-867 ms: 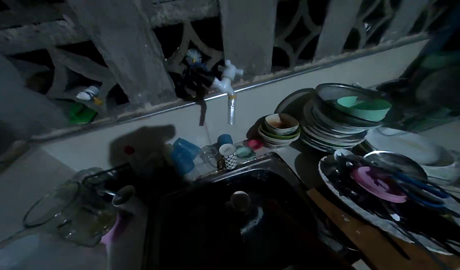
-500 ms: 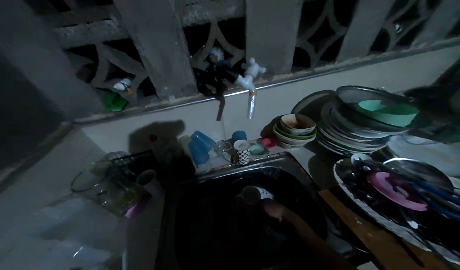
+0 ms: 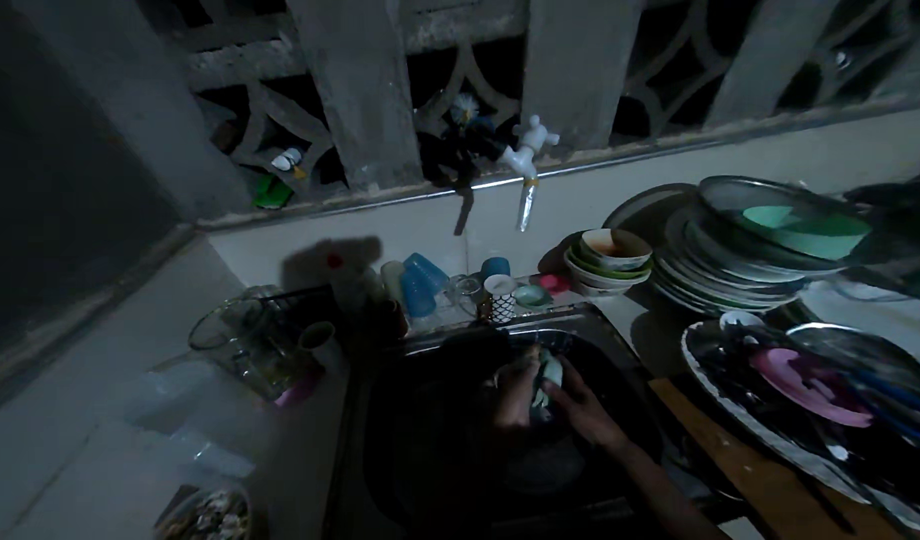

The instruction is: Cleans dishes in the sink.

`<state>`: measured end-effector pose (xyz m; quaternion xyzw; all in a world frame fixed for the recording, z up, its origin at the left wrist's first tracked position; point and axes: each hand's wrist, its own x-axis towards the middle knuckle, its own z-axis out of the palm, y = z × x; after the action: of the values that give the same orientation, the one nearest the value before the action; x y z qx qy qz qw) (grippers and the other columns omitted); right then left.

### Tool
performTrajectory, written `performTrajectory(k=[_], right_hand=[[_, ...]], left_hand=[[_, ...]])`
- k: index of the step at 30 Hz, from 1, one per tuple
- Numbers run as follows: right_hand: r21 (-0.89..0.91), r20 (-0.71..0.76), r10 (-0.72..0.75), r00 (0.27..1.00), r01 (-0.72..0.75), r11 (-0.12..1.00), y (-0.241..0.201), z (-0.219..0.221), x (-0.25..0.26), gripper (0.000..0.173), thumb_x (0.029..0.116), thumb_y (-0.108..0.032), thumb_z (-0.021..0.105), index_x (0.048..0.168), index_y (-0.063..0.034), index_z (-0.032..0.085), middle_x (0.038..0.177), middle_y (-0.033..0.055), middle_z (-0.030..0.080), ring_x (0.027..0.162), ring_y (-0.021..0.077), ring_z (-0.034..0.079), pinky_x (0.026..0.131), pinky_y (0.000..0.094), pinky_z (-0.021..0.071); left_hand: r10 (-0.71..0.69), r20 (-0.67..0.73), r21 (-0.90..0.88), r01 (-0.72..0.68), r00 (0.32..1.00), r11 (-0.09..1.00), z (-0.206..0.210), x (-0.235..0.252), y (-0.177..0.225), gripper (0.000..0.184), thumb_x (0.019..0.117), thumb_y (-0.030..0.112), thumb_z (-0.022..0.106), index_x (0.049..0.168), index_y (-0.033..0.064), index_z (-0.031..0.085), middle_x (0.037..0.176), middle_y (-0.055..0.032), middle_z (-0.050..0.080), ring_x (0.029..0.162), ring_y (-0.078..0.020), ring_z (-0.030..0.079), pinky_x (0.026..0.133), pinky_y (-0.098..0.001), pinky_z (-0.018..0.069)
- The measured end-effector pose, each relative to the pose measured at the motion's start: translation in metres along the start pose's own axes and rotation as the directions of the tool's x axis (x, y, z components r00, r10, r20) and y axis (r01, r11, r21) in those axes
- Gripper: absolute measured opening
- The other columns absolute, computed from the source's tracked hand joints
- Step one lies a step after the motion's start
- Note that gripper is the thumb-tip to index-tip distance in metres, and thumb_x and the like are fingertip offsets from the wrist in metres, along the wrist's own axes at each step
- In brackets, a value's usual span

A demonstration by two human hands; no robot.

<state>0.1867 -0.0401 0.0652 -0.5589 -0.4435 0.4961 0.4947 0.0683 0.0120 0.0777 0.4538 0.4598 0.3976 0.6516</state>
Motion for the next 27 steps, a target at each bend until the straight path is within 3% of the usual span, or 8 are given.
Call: performTrajectory(k=[4, 7, 9, 11, 16, 19, 21, 27], right_hand=[[0.135, -0.029, 0.059, 0.998, -0.054, 0.989, -0.016, -0.006, -0.003, 0.049, 0.1118, -0.033, 0.037, 0.150, -0.0035, 0.036, 0.099, 0.0100, 0.068, 0.071, 0.0133, 0.068, 0.062, 0.0294, 0.0597], [0.181, -0.046, 0.111, 0.993, -0.101, 0.978, -0.028, -0.010, -0.002, 0.050, 0.1124, -0.044, 0.024, 0.133, -0.0063, 0.049, 0.072, 0.0031, 0.063, 0.052, 0.0098, 0.058, 0.047, 0.0246, 0.0518], [0.197, -0.083, 0.194, 0.978, -0.174, 0.965, -0.042, -0.008, -0.004, 0.057, 0.1106, -0.052, 0.020, 0.115, -0.0098, 0.057, 0.061, 0.0002, 0.056, 0.043, 0.0084, 0.051, 0.041, 0.0231, 0.0452], [0.177, -0.059, 0.274, 0.960, -0.260, 0.949, -0.050, -0.010, -0.003, 0.062, 0.1091, -0.057, 0.020, 0.107, -0.0084, 0.059, 0.060, 0.0011, 0.054, 0.043, 0.0106, 0.050, 0.041, 0.0252, 0.0450], [0.064, -0.013, 0.345, 0.939, -0.343, 0.937, -0.051, -0.006, 0.009, 0.071, 0.1092, -0.055, 0.008, 0.108, -0.0030, 0.057, 0.070, 0.0058, 0.061, 0.053, 0.0159, 0.059, 0.049, 0.0304, 0.0511], [-0.004, 0.015, 0.097, 0.995, -0.097, 0.995, -0.032, -0.005, 0.007, 0.047, 0.1133, -0.030, 0.033, 0.153, -0.0056, 0.036, 0.132, 0.0146, 0.057, 0.101, 0.0202, 0.065, 0.081, 0.0349, 0.0558], [-0.170, 0.083, -0.104, 0.991, 0.117, 0.978, -0.017, -0.010, 0.009, 0.070, 0.1035, -0.017, 0.059, 0.161, -0.0026, 0.023, 0.158, 0.0254, 0.036, 0.124, 0.0282, 0.060, 0.098, 0.0377, 0.0541], [-0.266, 0.055, -0.067, 0.996, 0.080, 0.961, -0.017, -0.021, 0.016, 0.045, 0.1016, -0.025, 0.064, 0.136, 0.0033, 0.055, 0.103, 0.0142, 0.067, 0.083, 0.0147, 0.066, 0.079, 0.0323, 0.0572]], left_hand=[[0.145, 0.238, 0.431, -0.238, 0.960, 0.870, 0.005, -0.014, 0.023, 0.041, 0.1098, 0.020, 0.044, 0.145, 0.0001, 0.052, 0.158, -0.0192, 0.040, 0.124, -0.0266, 0.061, 0.098, -0.0405, 0.0549], [0.235, 0.382, 0.462, -0.405, 0.894, 0.789, 0.004, -0.017, 0.024, 0.044, 0.1080, 0.024, 0.049, 0.145, 0.0009, 0.052, 0.154, -0.0206, 0.041, 0.095, -0.0182, 0.069, 0.076, -0.0313, 0.0604], [0.314, 0.453, 0.506, -0.531, 0.834, 0.680, 0.002, -0.016, 0.024, 0.049, 0.1040, 0.025, 0.058, 0.144, -0.0034, 0.053, 0.154, -0.0232, 0.043, 0.115, -0.0224, 0.065, 0.094, -0.0335, 0.0569], [0.373, 0.477, 0.541, -0.600, 0.796, 0.589, 0.001, -0.012, 0.025, 0.051, 0.1004, 0.024, 0.064, 0.139, -0.0090, 0.055, 0.150, -0.0282, 0.046, 0.131, -0.0328, 0.055, 0.110, -0.0412, 0.0473], [0.306, 0.304, 0.589, -0.430, 0.902, 0.684, 0.003, -0.008, 0.051, 0.044, 0.1010, 0.021, 0.064, 0.131, -0.0101, 0.059, 0.131, -0.0276, 0.061, 0.122, -0.0313, 0.061, 0.107, -0.0417, 0.0475], [0.275, 0.074, 0.420, -0.280, 0.959, 0.863, 0.003, 0.014, 0.047, 0.044, 0.0983, 0.022, 0.068, 0.130, -0.0069, 0.059, 0.124, -0.0238, 0.064, 0.115, -0.0269, 0.063, 0.102, -0.0422, 0.0513], [0.196, -0.041, 0.342, -0.170, 0.980, 0.924, 0.005, 0.019, 0.047, 0.042, 0.0990, 0.025, 0.069, 0.128, -0.0053, 0.061, 0.126, -0.0232, 0.064, 0.118, -0.0281, 0.061, 0.103, -0.0457, 0.0498], [0.091, 0.000, 0.375, -0.084, 0.996, 0.923, 0.019, 0.002, 0.049, 0.047, 0.1101, 0.032, 0.046, 0.139, -0.0044, 0.053, 0.138, -0.0259, 0.056, 0.129, -0.0323, 0.054, 0.109, -0.0491, 0.0428]])
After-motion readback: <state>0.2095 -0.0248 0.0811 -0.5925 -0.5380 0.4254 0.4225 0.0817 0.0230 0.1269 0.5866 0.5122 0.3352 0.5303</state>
